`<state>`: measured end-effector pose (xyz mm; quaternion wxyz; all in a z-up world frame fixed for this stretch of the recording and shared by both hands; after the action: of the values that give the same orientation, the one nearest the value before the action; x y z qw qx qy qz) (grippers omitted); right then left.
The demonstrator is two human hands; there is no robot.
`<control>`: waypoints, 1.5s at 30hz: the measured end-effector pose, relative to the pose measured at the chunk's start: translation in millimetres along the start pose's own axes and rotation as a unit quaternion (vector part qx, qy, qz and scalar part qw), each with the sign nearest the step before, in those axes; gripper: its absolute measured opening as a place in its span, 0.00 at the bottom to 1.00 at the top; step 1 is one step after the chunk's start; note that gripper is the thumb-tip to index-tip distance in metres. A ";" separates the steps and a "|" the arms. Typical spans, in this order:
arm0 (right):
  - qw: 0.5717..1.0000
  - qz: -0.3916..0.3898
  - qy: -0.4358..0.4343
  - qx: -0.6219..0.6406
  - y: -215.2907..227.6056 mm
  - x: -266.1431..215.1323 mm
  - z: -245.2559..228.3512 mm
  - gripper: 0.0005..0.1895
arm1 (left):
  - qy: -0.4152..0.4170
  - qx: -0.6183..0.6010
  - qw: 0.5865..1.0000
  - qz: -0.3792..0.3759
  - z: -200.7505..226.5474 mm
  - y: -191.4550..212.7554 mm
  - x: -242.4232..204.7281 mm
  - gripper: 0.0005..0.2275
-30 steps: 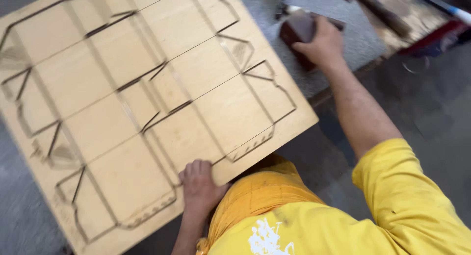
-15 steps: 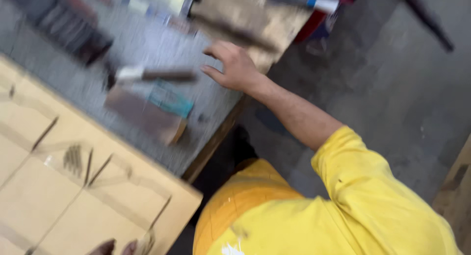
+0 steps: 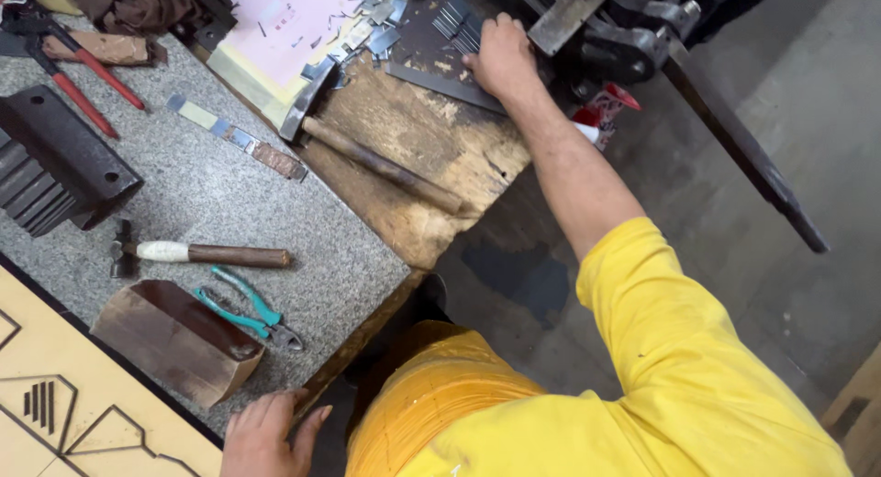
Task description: The person uses a wooden block to tap small dark pieces into recessed slots on a wooden board with cut-out puzzle shapes. The person repeatedly picks up pieces, positions them, and taps them into place using the block.
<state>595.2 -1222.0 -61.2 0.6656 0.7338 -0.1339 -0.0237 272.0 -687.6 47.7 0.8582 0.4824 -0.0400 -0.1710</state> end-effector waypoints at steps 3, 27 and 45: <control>0.981 0.035 0.148 -0.123 -20.8 7.7 17.1 0.10 | 0.037 0.009 0.999 -0.030 5.1 -7.2 1.9 0.16; 0.675 -0.380 0.165 0.610 124.6 -214.4 -259.3 0.16 | 0.150 -0.480 0.834 0.225 68.5 12.4 63.1 0.26; 0.938 0.006 0.277 0.206 157.8 -309.8 -447.0 0.23 | 0.255 -0.270 0.927 0.055 -229.5 151.9 -119.0 0.13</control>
<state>366.0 -729.8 99.9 0.5106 0.8315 0.0494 0.2131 252.7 -388.9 65.0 0.9450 0.2573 0.2018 0.0011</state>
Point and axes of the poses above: each hand's wrist, its own x-axis towards the middle knuckle, its own y-axis out of the back of the hand, z = x × y, the point moved 1 cm from there along x, towards the middle knuckle, and after that the axes turned 9 degrees about -x, right-handed, at the moved point
